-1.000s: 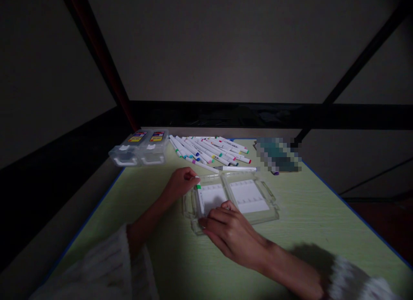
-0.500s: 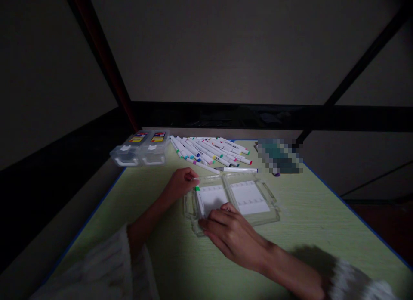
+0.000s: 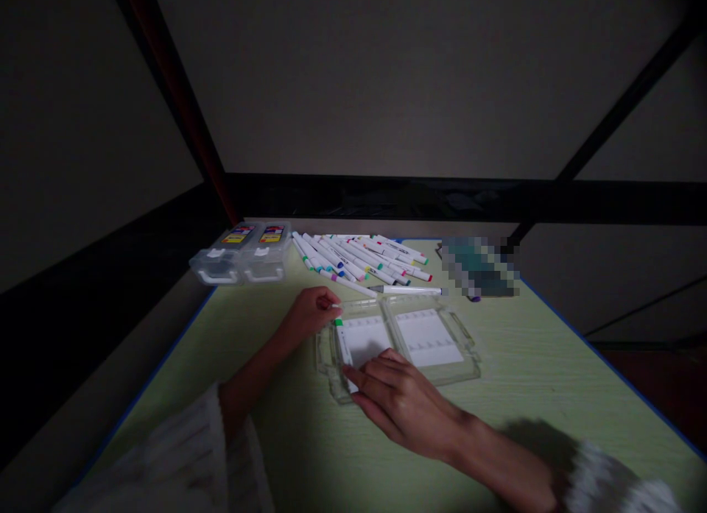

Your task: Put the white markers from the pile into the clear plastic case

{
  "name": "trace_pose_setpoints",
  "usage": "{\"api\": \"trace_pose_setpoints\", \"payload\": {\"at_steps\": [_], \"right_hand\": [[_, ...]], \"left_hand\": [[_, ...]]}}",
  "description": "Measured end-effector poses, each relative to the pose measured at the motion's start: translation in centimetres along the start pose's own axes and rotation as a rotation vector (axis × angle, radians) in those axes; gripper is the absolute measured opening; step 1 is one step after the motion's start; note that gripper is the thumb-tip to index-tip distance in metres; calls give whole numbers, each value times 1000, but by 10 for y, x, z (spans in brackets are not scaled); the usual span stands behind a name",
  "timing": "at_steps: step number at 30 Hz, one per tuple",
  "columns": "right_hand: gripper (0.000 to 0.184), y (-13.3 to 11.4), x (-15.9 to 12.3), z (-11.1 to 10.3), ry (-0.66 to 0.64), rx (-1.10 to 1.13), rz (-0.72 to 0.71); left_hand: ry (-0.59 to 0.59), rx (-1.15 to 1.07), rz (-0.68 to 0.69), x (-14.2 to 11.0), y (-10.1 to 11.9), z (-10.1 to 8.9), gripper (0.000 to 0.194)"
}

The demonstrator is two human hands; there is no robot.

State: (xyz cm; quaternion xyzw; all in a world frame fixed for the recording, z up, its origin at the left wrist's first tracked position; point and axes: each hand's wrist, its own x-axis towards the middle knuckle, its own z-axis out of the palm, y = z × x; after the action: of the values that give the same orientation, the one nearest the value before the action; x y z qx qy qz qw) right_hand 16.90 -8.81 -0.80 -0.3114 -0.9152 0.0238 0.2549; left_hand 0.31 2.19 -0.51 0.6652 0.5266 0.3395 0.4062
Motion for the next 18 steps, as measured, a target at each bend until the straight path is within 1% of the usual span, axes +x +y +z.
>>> {"api": "trace_pose_setpoints", "payload": {"at_steps": [4, 9, 18], "right_hand": [[25, 2, -1, 0, -5, 10, -17], [27, 3, -2, -2, -18, 1, -53], [29, 4, -3, -1, -32, -16, -56]], "left_hand": [[4, 25, -20, 1, -1, 0, 9], [-6, 30, -10, 1, -3, -1, 9], [-9, 15, -12, 1, -2, 0, 9]]}}
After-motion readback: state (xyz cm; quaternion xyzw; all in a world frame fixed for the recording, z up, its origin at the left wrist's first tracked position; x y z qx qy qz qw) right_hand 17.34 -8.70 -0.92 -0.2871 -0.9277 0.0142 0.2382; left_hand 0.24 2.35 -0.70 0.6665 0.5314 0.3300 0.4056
